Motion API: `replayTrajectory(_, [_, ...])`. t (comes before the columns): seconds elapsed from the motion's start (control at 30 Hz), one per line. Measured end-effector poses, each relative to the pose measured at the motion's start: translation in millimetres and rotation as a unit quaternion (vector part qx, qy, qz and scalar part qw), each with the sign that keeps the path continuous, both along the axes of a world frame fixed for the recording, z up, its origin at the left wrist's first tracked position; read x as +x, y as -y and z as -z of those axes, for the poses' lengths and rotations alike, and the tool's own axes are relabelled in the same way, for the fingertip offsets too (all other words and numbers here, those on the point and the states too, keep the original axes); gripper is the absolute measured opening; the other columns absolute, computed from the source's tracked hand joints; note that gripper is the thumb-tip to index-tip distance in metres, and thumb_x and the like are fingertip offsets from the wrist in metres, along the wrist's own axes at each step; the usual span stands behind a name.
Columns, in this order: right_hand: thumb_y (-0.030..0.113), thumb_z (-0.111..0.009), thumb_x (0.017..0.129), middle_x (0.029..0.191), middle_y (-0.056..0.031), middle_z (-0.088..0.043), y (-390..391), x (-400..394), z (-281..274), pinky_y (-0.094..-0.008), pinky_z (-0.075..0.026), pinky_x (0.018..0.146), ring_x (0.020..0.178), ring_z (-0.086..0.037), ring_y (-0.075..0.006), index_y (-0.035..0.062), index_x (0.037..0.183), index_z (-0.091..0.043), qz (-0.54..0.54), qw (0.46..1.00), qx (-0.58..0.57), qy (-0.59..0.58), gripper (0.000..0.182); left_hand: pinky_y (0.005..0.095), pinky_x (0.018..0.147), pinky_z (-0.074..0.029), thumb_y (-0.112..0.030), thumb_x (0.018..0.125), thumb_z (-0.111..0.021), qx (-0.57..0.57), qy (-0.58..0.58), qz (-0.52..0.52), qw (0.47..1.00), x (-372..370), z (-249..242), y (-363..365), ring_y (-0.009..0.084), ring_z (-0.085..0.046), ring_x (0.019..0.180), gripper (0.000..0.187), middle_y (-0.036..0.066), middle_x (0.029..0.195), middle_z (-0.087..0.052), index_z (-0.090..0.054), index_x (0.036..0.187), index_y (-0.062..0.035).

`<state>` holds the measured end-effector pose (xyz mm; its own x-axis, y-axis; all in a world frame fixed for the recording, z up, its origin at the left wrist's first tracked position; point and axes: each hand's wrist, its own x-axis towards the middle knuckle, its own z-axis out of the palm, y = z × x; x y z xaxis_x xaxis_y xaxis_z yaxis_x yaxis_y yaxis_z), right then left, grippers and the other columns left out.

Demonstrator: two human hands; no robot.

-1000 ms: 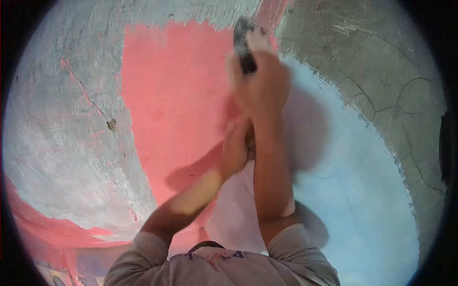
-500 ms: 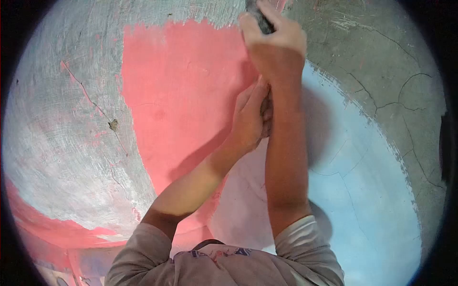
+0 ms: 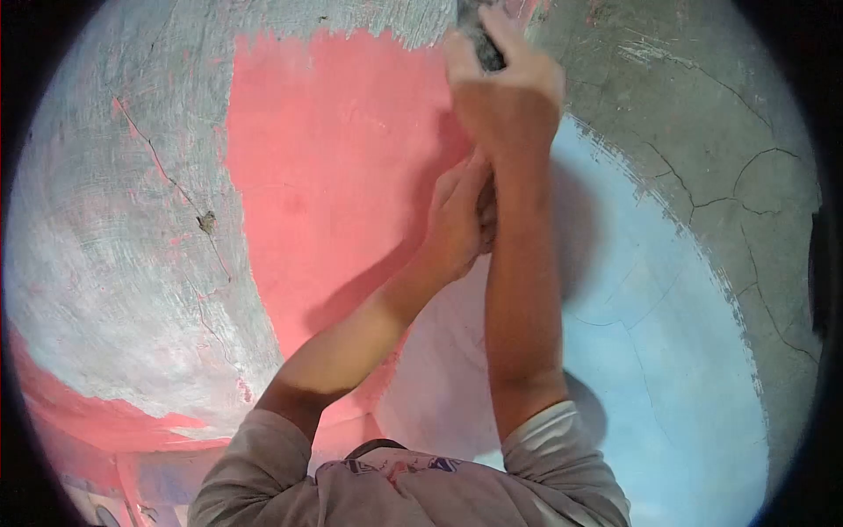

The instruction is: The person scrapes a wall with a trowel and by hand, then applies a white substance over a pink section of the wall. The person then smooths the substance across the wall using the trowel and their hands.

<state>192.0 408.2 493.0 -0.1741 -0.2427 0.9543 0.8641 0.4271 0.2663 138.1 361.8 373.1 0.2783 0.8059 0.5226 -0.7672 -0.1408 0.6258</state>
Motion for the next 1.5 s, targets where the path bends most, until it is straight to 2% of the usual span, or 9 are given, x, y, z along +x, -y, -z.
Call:
replayTrajectory(0.17, [0.034,-0.073,0.086,0.132,-0.0249,-0.069,8.8,-12.0,50.0,-0.0504,-0.056,0.100,0.123,-0.067,-0.0428,-0.0002,0.123,-0.072,-0.042,0.996,-0.075,-0.004,0.051,0.0255,0.040,-0.026,-0.047,0.115,-0.044,-0.025,-0.009,-0.051,0.998,-4.8,67.9,13.3,0.0056,-0.036,0.046,0.044,-0.007,0.062,-0.043,-0.059,0.087,-0.0152])
replayTrajectory(0.33, [0.037,-0.071,0.091,0.122,-0.0233,-0.075,49.9,-20.8,-24.2,-0.0432,-0.056,0.102,0.115,-0.072,-0.0403,0.0011,0.123,-0.075,-0.075,0.956,-0.263,-0.103,0.048,0.0254,0.041,-0.026,-0.045,0.115,-0.044,0.010,-0.012,0.019,1.000,-12.5,-12.2,-0.3,0.0046,-0.036,0.047,0.043,-0.008,0.062,-0.045,-0.060,0.089,-0.0142])
replayTrajectory(0.47, [0.036,-0.072,0.091,0.122,-0.0227,-0.075,5.7,-5.2,26.4,-0.0429,-0.056,0.104,0.118,-0.071,-0.0393,0.0014,0.125,-0.075,-0.072,0.993,-0.081,-0.044,0.049,0.0255,0.041,-0.026,-0.047,0.115,-0.044,0.005,-0.017,-0.031,0.999,-2.1,35.8,-2.8,0.0045,-0.035,0.047,0.043,-0.008,0.062,-0.044,-0.058,0.089,-0.0154])
replayTrajectory(0.6, [0.035,-0.072,0.087,0.129,-0.0248,-0.072,17.6,-7.5,55.3,-0.0460,-0.056,0.103,0.120,-0.069,-0.0431,-0.0009,0.123,-0.074,-0.070,0.988,-0.124,-0.053,0.051,0.0256,0.041,-0.024,-0.049,0.114,-0.046,-0.029,-0.032,-0.027,0.999,-10.6,46.9,20.7,0.0049,-0.033,0.046,0.044,-0.009,0.061,-0.040,-0.056,0.086,-0.0171])
replayTrajectory(0.73, [0.031,-0.073,0.090,0.120,-0.0223,-0.077,37.3,-7.8,-16.0,-0.0384,-0.056,0.101,0.113,-0.075,-0.0353,0.0014,0.124,-0.076,-0.093,0.964,-0.214,-0.124,0.045,0.0255,0.039,-0.025,-0.038,0.114,-0.043,-0.004,0.007,0.083,0.996,-6.0,0.7,0.5,0.0052,-0.035,0.044,0.037,-0.006,0.063,-0.047,-0.062,0.096,-0.0128])
replayTrajectory(1.0, [0.029,-0.077,0.089,0.125,-0.0213,-0.075,26.3,-4.2,55.5,-0.0384,-0.054,0.108,0.124,-0.070,-0.0350,0.0034,0.122,-0.078,-0.038,0.985,-0.152,-0.073,0.042,0.0264,0.041,-0.026,-0.049,0.114,-0.045,0.001,-0.009,-0.067,0.998,3.9,50.1,21.4,0.0060,-0.037,0.047,0.045,-0.007,0.063,-0.046,-0.057,0.086,-0.0153])
replayTrajectory(1.17, [0.031,-0.075,0.086,0.123,-0.0230,-0.075,26.5,-4.3,-22.5,-0.0409,-0.056,0.101,0.113,-0.075,-0.0371,0.0049,0.123,-0.078,-0.008,0.977,-0.172,-0.125,0.045,0.0265,0.043,-0.027,-0.044,0.115,-0.042,0.005,-0.014,0.064,0.998,-4.3,-11.1,-5.3,0.0054,-0.038,0.049,0.044,-0.007,0.065,-0.046,-0.058,0.087,-0.0142])
replayTrajectory(1.37, [0.030,-0.075,0.087,0.122,-0.0234,-0.075,22.2,-3.7,62.3,-0.0397,-0.055,0.102,0.114,-0.073,-0.0387,0.0041,0.123,-0.078,-0.032,0.993,-0.107,-0.039,0.045,0.0265,0.042,-0.024,-0.047,0.115,-0.043,-0.009,-0.012,-0.040,0.999,7.9,64.3,9.4,0.0062,-0.035,0.048,0.045,-0.008,0.064,-0.042,-0.055,0.086,-0.0150])
replayTrajectory(1.5, [0.033,-0.075,0.087,0.113,-0.0242,-0.076,17.9,-4.9,6.1,-0.0402,-0.056,0.099,0.114,-0.073,-0.0380,0.0035,0.117,-0.079,-0.062,0.985,-0.122,-0.103,0.042,0.0254,0.043,-0.025,-0.046,0.115,-0.043,-0.020,-0.013,0.049,0.999,-1.1,11.1,0.0,0.0049,-0.036,0.049,0.044,-0.008,0.064,-0.043,-0.060,0.091,-0.0127])
